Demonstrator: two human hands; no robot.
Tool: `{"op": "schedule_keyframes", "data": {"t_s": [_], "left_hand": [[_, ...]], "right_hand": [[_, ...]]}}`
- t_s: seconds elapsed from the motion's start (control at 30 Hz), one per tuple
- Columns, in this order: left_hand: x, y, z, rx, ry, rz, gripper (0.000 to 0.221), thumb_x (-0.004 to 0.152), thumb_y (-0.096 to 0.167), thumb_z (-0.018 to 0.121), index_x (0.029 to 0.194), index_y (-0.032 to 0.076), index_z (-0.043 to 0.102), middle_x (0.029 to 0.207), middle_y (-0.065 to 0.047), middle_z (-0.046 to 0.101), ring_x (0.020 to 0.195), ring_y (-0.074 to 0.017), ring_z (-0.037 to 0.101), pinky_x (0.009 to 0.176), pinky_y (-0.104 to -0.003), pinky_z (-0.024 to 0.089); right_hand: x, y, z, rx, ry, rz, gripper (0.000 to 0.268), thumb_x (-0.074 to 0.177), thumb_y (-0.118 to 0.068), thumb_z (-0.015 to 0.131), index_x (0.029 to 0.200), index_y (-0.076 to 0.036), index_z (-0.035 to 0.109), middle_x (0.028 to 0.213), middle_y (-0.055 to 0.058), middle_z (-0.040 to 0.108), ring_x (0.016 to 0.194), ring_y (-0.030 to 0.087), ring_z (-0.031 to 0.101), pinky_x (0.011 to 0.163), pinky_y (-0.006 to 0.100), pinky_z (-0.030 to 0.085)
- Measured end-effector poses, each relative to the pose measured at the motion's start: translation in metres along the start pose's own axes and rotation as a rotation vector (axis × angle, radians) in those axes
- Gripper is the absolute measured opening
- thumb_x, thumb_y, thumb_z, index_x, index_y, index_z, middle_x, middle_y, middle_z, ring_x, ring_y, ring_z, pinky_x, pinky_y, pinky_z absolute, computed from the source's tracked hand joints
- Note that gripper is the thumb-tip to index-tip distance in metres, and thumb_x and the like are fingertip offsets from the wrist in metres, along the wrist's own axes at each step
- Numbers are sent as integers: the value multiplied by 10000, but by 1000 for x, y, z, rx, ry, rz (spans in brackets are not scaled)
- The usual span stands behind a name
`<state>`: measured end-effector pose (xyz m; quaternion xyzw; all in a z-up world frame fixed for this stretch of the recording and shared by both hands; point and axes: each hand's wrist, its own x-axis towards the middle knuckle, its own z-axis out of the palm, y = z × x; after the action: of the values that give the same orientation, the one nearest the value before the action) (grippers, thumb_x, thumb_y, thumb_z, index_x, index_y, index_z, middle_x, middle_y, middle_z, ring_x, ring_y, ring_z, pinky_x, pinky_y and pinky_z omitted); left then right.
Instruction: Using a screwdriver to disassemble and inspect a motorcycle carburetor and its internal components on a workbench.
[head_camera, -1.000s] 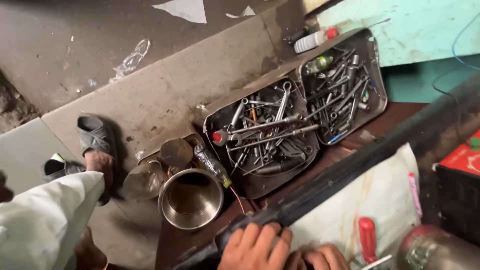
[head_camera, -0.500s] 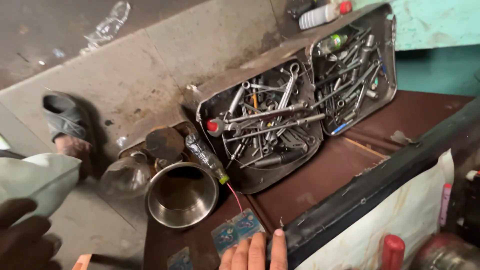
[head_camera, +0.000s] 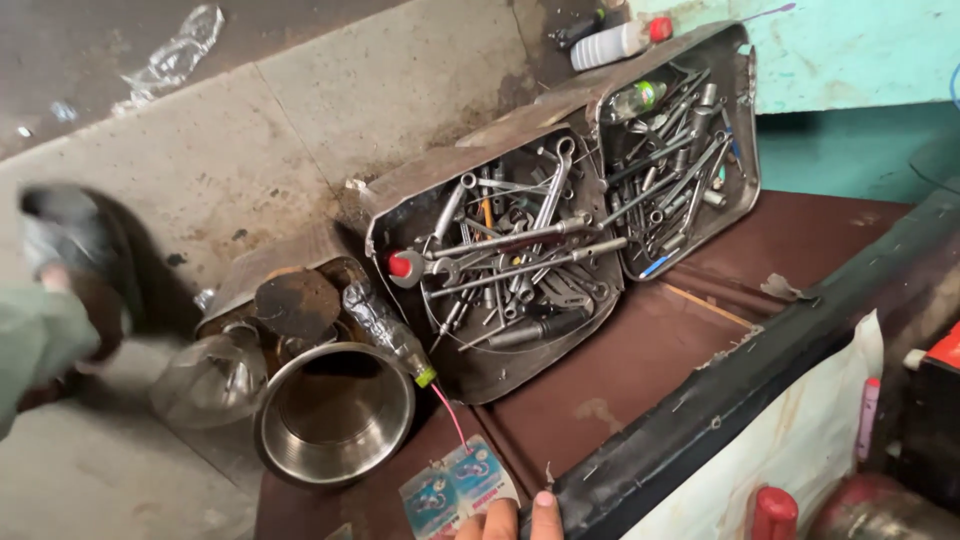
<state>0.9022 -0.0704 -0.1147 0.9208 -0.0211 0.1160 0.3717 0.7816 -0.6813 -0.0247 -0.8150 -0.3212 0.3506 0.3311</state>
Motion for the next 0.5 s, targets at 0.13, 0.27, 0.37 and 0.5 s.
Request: {"op": "schedule_keyframes", "data": {"t_s": [0.13, 0.27, 0.37, 0.5], "left_hand": [[26, 5, -14, 63, 114, -23, 320, 872, 324, 673, 1170, 221, 623, 902, -76, 625, 649, -220, 562, 535, -451, 447], [36, 10, -26, 68, 114, 2, 315, 894, 325, 684, 1187, 222, 632, 920, -59, 648, 688, -208, 584, 538, -431, 414], [47, 16, -36, 108, 103, -64, 283, 943, 308, 684, 1203, 214, 623, 999, -56, 682, 786, -219, 623, 638, -446, 470], [53, 17, -45, 85, 40, -91, 297, 938, 323, 680, 1203, 203, 623, 1004, -72, 696, 804, -235, 656, 669, -462, 500]], "right_hand": [[1, 5, -64, 106, -143, -29, 230, 1020, -185, 572, 866, -63, 692, 771, 58, 664, 677, 228, 674, 655, 343, 517], [141, -52, -113, 205, -266, -44, 255, 1057, -178, 550, 893, -48, 696, 792, 66, 674, 696, 230, 682, 673, 343, 520], [411, -176, -149, 259, -336, -73, 268, 1076, -174, 539, 907, -41, 698, 802, 70, 679, 706, 231, 686, 682, 342, 521], [661, -246, -164, -583, 93, 200, 155, 877, -165, 687, 1007, -80, 693, 846, 103, 678, 756, 300, 678, 661, 413, 531]]}}
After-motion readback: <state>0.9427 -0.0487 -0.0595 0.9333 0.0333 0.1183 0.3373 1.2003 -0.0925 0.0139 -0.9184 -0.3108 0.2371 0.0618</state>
